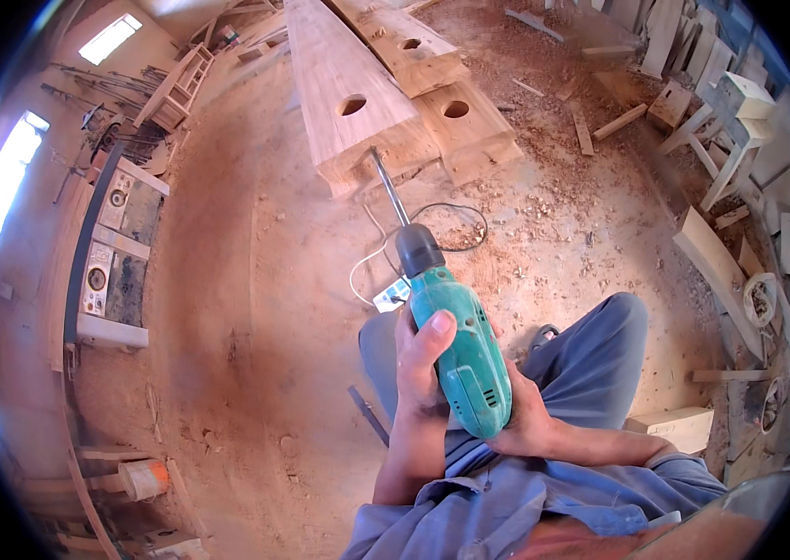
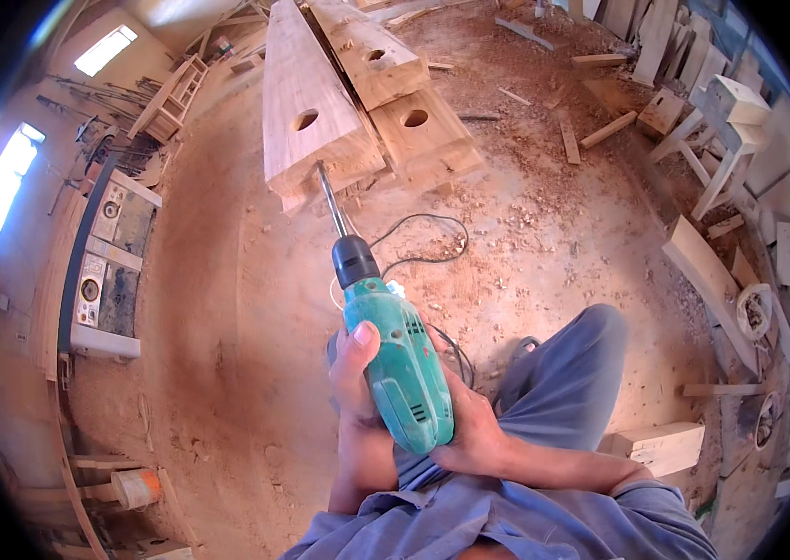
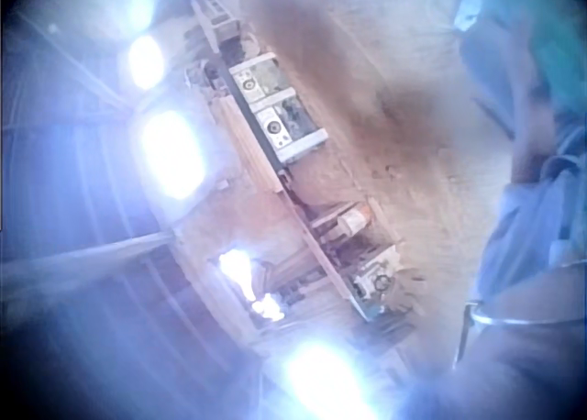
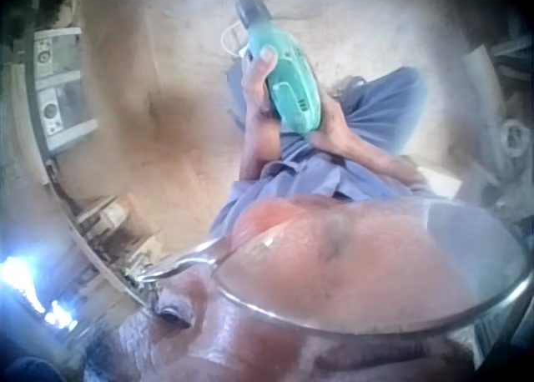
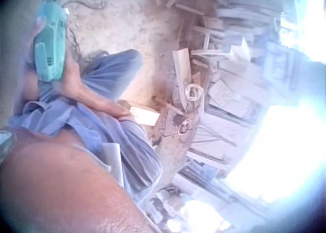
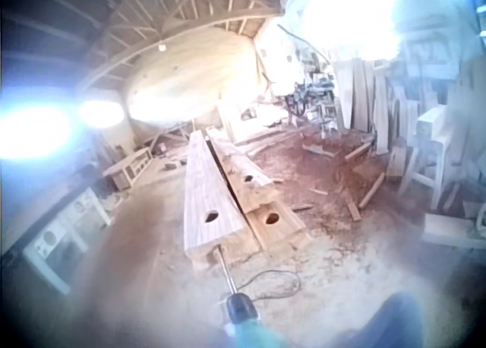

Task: The person measures and marks a wooden plank with a ruler and pencil, then uses a corded drill to create holes in the wood. The person sits on the floor during the task.

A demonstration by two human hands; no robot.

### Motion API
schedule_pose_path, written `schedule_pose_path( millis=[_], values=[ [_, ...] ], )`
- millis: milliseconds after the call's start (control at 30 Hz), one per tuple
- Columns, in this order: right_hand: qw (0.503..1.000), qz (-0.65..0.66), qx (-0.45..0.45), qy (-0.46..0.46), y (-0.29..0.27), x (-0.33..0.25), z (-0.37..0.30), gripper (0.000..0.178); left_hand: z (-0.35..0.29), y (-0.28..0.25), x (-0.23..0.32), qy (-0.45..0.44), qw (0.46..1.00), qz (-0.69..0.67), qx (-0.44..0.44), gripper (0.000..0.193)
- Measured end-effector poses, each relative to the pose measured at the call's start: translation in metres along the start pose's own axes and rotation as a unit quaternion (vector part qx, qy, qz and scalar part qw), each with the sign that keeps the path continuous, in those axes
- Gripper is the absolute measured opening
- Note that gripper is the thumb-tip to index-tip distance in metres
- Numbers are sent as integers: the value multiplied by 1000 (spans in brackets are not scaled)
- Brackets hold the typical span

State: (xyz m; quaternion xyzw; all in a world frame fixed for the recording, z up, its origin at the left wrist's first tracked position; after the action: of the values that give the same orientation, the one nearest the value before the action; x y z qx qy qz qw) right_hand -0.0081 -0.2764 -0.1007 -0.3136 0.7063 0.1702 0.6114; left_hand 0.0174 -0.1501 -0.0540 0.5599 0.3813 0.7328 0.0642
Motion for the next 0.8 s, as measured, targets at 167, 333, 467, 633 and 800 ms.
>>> schedule_pose_path(
  millis=[167,333,467,633,800],
  values=[
    [998,19,46,-32,-9,-23,-8,74,1,0,-2,-21,1000,-8,-7,55],
    [994,46,99,-7,-9,-12,-6,64,0,8,1,-37,998,-38,-14,56],
    [994,32,105,-7,0,-16,-10,63,-7,3,-1,-67,995,-69,-10,54],
    [992,42,118,-6,5,-23,-14,62,-5,-1,-1,-73,995,-62,-42,52],
    [993,24,118,1,11,-27,-16,61,-3,-1,5,-80,994,-59,-56,51]
  ],
)
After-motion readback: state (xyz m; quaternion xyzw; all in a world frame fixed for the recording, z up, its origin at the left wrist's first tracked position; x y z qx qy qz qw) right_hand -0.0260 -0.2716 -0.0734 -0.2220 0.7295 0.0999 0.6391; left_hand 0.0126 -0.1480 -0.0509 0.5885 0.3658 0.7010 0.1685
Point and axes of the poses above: each hand's wrist, its own z-axis towards the middle knuckle, its own y-axis out of the palm, x = y × z, the point moved 10 cm from there along z, towards the middle knuckle, and after that the axes turned 15 degrees about y, right-handed, at the moved point
